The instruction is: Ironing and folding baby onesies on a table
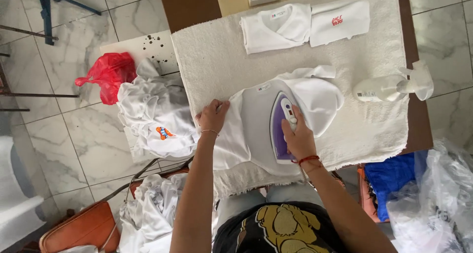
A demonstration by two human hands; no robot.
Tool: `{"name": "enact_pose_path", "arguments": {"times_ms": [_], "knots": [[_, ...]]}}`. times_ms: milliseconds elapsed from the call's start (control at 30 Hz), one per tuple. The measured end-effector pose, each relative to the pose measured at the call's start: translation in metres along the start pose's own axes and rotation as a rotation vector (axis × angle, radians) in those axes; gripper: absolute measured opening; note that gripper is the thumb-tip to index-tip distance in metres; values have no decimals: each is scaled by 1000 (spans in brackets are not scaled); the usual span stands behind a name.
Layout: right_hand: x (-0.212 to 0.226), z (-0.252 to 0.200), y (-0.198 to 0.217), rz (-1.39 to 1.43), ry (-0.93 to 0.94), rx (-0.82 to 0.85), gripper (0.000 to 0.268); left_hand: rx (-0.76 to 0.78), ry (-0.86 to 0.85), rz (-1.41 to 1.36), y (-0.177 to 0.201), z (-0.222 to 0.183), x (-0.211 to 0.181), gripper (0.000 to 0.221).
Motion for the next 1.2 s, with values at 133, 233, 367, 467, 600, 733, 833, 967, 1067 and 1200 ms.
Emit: {"name": "enact_pose_path", "arguments": {"times_ms": [133,233,367,467,600,733,833,967,1067,1200], "knots": [[26,23,0,34,85,-32,53,-26,-38,1,4,13,-9,44],[13,10,-10,33,60,-6,54,5,-35,5,1,4,-2,43],[12,-23,-25,15,8,123,55,7,-29,21,-3,7,-3,42],[30,-7,-37,39,73,118,55,3,-54,34,0,7,-5,42],[48,-23,-41,14,86,137,58,7,-60,27,2,5,-5,41],[16,-17,-56,-113,122,263,57,5,-48,11,2,14,-4,42],[11,-8,-66,-161,158,271,55,14,-42,32,0,6,-2,42],[18,4,-71,-190,251,288,58,-17,-27,40,4,8,-5,40],[-13,6,-59,-373,369,475,55,-77,-35,97,-3,13,3,39],[-31,-25,11,-506,372,627,47,-276,-39,156,-12,1,-2,25]]}}
Point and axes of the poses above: each hand's wrist, its own z-axis towards the middle knuckle, its own y-axis out of the back of the hand, x = y × z, the point moved 6 cm from there along z, towards the middle knuckle, and after that the axes turned 8 degrees about z, right-handed, at the moved point
